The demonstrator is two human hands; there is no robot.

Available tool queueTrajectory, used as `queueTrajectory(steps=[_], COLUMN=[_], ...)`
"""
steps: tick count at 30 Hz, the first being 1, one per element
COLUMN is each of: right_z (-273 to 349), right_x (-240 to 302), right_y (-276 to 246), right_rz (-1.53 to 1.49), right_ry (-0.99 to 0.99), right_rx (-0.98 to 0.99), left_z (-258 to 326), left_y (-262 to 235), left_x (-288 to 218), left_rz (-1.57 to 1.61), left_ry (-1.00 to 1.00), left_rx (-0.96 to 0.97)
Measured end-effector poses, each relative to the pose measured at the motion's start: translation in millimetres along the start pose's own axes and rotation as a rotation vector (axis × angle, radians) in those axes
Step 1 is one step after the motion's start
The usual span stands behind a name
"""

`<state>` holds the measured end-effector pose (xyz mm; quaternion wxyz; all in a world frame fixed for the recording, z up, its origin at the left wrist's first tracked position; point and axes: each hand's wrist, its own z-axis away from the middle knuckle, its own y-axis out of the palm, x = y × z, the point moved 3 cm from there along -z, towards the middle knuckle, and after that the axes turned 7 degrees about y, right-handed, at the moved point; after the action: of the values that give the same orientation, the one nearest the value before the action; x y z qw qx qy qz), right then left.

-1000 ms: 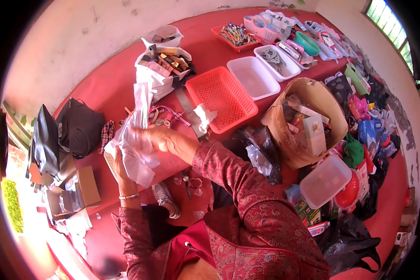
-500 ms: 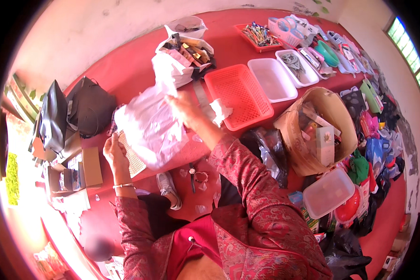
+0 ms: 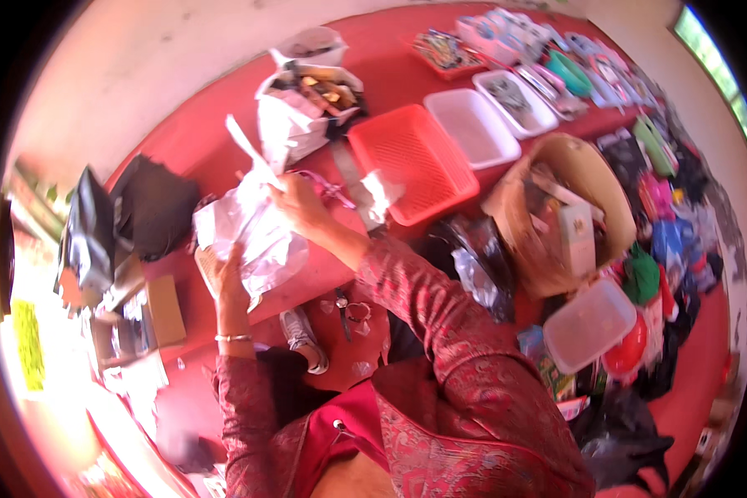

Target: The person sits on the floor and sorts through various small items, including watches and hair accessories, from a plastic bag. They pick up each item, briefly inspect it, and place it into a white plastic basket.

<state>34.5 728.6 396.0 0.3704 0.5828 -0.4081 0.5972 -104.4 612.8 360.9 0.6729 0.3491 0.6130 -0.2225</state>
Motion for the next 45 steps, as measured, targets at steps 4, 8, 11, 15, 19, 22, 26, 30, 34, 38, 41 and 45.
queueTrajectory(steps=[4,8,11,15,19,22,26,30,34,38,41,45], right_z=[-10,-13,-9,17,-24,-37,-13,-11,-6,18,28,9], right_x=[6,5,-5,-2,-20,-43,-15,24,17,27,22,40], right_y=[-5,-14,-10,15,4,-11,-41,-83,-90,-20,12,-32], right_rz=[0.156,-0.021,0.179,0.288,0.345,0.209,-0.089,-0.401,0.422,0.740,0.940,0.701], right_ry=[-0.342,-0.100,-0.073,-0.052,-0.575,-0.523,-0.181,-0.464,-0.236,-0.438,-0.676,-0.348], right_rx=[-0.201,-0.121,0.220,0.632,0.360,0.262,0.264,-0.338,-0.660,-0.304,-0.201,-0.346], left_z=[7,-34,-30,5,-7,6,-30,-112,-41,-4,32,-5], left_y=[-5,-48,-40,17,23,39,3,-75,-16,34,59,15], left_x=[-28,7,8,-15,1,-7,-3,20,21,4,-30,-47], left_rz=[-0.192,0.033,0.136,-0.623,-0.278,-0.213,-0.138,0.158,-0.542,0.150,0.100,0.086], left_ry=[0.152,-0.013,-0.237,0.255,0.179,0.027,-0.082,-0.218,0.387,-0.024,0.001,0.104], left_rx=[0.000,0.066,0.015,0.514,0.624,0.614,0.411,0.243,0.116,0.520,0.304,-0.106])
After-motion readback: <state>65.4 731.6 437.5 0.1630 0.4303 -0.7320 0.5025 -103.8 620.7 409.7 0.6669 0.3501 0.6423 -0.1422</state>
